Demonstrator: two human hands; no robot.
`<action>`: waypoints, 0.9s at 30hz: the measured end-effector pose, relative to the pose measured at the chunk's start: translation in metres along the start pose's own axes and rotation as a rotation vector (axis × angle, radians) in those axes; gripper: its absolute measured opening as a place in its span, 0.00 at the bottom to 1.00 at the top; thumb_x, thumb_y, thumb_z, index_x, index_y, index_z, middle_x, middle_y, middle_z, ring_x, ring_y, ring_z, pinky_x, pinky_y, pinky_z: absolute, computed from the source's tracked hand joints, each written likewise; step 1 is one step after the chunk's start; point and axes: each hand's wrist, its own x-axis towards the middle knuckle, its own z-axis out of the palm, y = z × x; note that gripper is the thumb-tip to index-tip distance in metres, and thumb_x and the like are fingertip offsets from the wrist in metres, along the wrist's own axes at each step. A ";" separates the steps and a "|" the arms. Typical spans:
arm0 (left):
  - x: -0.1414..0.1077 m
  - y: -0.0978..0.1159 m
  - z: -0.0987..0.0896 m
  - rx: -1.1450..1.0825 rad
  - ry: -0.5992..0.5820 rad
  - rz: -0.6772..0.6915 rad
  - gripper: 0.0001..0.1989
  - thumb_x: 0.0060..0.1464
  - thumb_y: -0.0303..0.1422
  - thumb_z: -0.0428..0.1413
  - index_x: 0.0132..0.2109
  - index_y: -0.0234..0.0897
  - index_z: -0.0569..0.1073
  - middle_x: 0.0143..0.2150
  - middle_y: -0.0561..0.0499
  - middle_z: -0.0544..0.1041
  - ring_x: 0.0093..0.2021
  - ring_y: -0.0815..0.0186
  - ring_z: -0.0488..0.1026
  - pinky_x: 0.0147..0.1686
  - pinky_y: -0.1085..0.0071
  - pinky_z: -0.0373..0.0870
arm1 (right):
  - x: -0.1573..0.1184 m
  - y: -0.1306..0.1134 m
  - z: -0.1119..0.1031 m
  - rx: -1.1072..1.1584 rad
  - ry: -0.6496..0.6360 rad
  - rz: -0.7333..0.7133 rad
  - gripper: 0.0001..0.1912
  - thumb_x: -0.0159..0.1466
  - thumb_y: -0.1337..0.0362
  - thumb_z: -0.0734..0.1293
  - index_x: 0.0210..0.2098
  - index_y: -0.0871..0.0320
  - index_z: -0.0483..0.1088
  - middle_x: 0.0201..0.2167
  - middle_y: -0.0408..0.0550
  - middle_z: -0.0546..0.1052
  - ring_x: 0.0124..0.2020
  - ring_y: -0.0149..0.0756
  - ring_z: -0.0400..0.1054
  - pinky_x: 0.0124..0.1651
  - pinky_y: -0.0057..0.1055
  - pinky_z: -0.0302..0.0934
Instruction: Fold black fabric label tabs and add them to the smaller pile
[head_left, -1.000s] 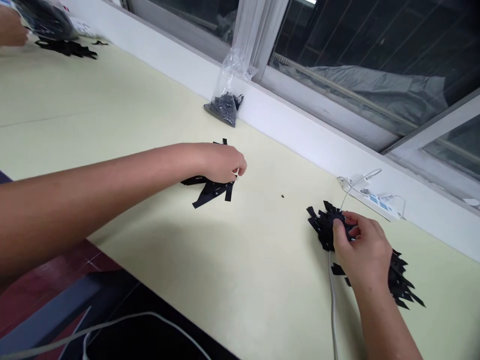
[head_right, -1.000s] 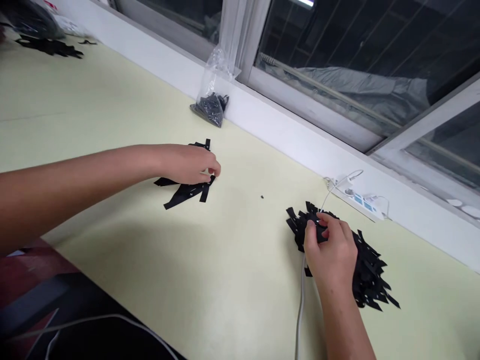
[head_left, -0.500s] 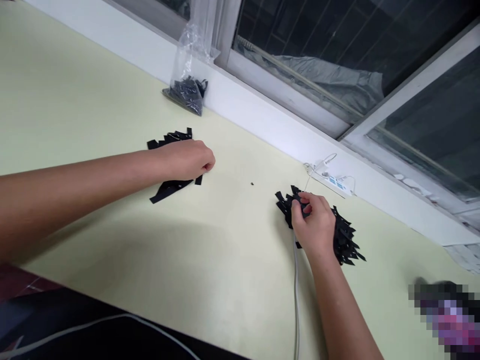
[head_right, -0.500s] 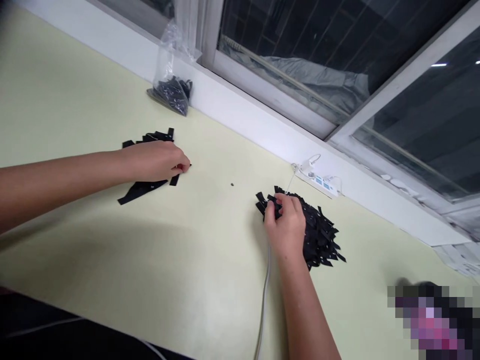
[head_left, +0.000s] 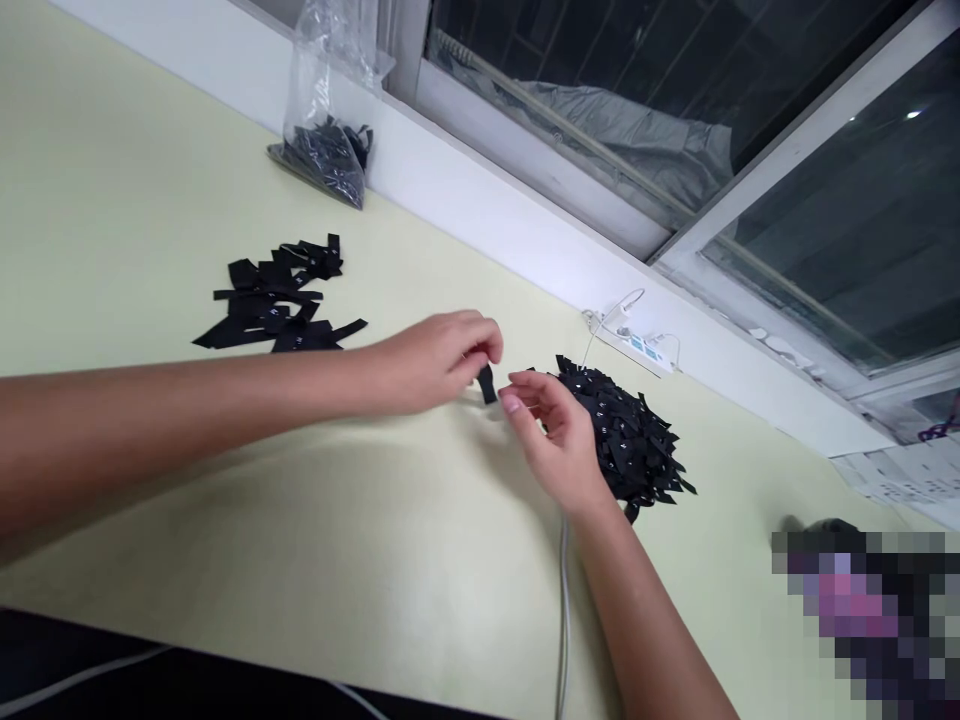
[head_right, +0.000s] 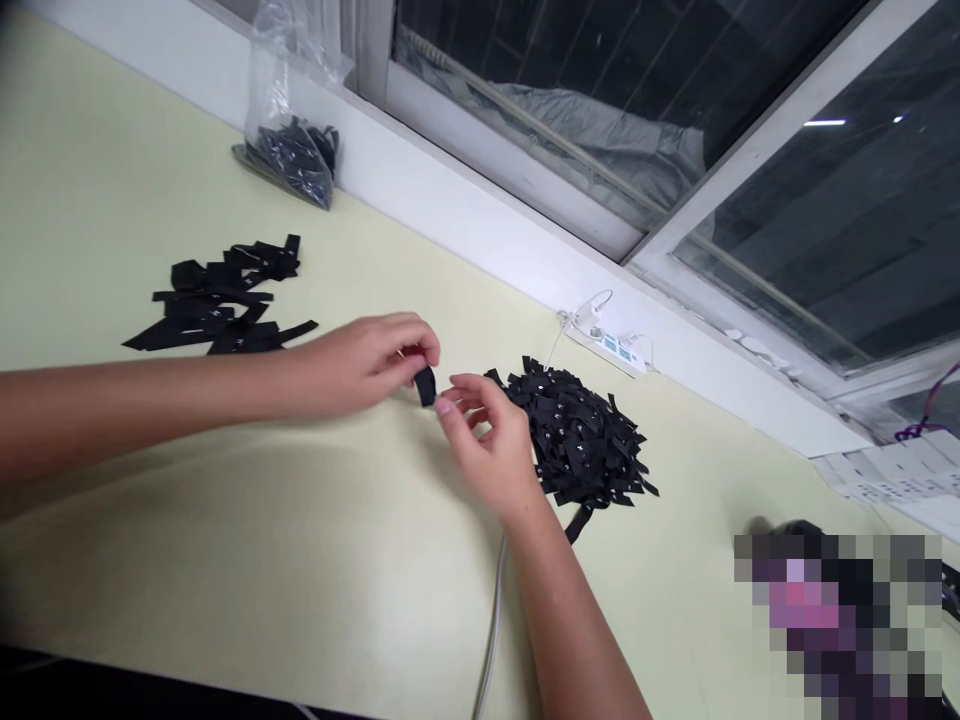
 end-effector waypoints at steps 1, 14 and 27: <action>0.001 0.006 0.010 -0.065 0.002 -0.011 0.07 0.62 0.27 0.48 0.40 0.37 0.72 0.42 0.48 0.75 0.41 0.63 0.72 0.43 0.67 0.66 | 0.000 0.000 0.003 0.054 -0.037 0.019 0.16 0.65 0.53 0.71 0.49 0.54 0.73 0.43 0.50 0.81 0.39 0.38 0.75 0.37 0.34 0.68; -0.010 -0.011 0.051 -0.570 -0.016 -0.233 0.11 0.64 0.34 0.52 0.50 0.39 0.74 0.41 0.49 0.79 0.40 0.64 0.76 0.38 0.67 0.71 | 0.003 0.014 0.003 0.129 0.027 0.145 0.08 0.65 0.58 0.72 0.41 0.54 0.79 0.34 0.45 0.80 0.31 0.33 0.70 0.35 0.33 0.66; -0.008 -0.013 0.054 -0.683 -0.055 -0.188 0.12 0.65 0.40 0.54 0.47 0.38 0.75 0.39 0.51 0.77 0.38 0.67 0.72 0.37 0.70 0.67 | 0.007 0.009 0.004 0.352 0.039 0.273 0.09 0.62 0.56 0.73 0.35 0.55 0.75 0.30 0.42 0.75 0.32 0.32 0.69 0.36 0.31 0.64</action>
